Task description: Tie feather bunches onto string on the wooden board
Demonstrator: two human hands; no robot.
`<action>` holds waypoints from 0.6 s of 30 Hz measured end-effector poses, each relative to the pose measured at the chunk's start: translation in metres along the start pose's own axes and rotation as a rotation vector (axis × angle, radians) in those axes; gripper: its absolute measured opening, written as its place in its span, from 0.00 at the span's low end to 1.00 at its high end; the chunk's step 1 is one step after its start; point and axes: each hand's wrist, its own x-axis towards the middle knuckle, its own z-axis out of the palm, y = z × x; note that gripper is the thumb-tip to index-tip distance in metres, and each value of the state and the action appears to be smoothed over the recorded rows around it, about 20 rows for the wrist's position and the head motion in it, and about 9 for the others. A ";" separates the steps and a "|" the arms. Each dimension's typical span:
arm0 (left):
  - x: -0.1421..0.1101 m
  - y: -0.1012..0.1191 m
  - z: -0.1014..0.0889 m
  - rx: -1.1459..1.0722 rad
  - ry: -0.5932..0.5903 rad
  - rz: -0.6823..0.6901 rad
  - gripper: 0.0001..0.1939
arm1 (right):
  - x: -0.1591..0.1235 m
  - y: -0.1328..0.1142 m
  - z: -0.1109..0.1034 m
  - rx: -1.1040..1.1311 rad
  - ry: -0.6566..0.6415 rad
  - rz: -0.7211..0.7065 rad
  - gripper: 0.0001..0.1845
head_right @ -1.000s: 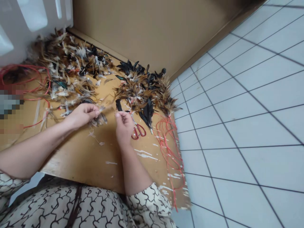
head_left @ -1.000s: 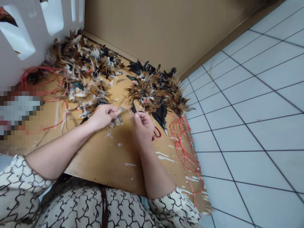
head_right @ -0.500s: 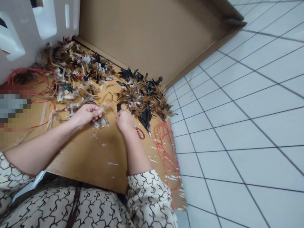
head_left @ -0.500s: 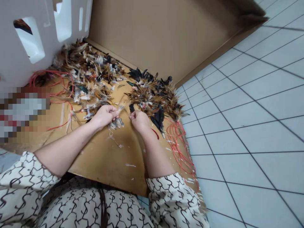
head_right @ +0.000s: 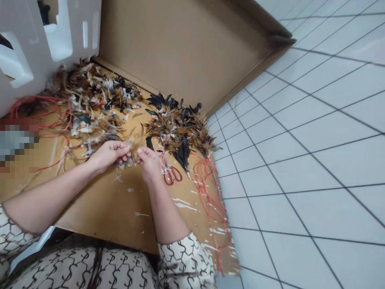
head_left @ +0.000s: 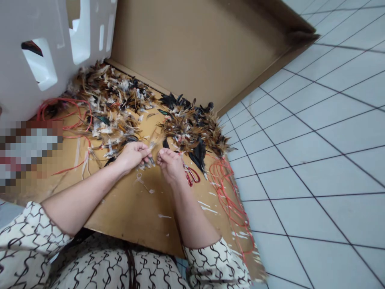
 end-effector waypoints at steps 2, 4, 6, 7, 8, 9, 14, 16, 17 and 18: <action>-0.001 0.000 0.002 -0.031 -0.024 -0.026 0.12 | -0.006 0.006 0.008 0.085 0.016 -0.037 0.15; -0.002 0.000 0.003 -0.061 -0.052 -0.044 0.12 | -0.008 0.011 0.015 0.125 0.005 -0.047 0.16; -0.003 0.000 0.004 -0.079 -0.075 -0.059 0.12 | -0.009 0.016 0.020 0.151 -0.002 -0.061 0.16; -0.003 0.000 0.005 -0.087 -0.078 -0.065 0.12 | -0.010 0.017 0.021 0.161 0.004 -0.071 0.16; -0.004 0.001 0.005 -0.091 -0.074 -0.070 0.11 | -0.010 0.019 0.023 0.168 0.015 -0.080 0.16; -0.004 0.001 0.006 -0.092 -0.064 -0.075 0.11 | -0.010 0.019 0.023 0.172 0.025 -0.086 0.15; -0.005 0.001 0.006 -0.086 -0.024 -0.077 0.09 | -0.015 0.018 0.026 0.149 0.071 -0.100 0.12; -0.004 0.000 0.005 -0.093 -0.035 -0.076 0.08 | -0.017 0.018 0.026 0.135 0.075 -0.112 0.11; -0.004 -0.001 0.005 -0.092 -0.044 -0.076 0.08 | -0.017 0.017 0.026 0.135 0.071 -0.114 0.11; -0.003 -0.001 0.004 -0.087 -0.053 -0.074 0.09 | -0.018 0.017 0.025 0.140 0.064 -0.114 0.11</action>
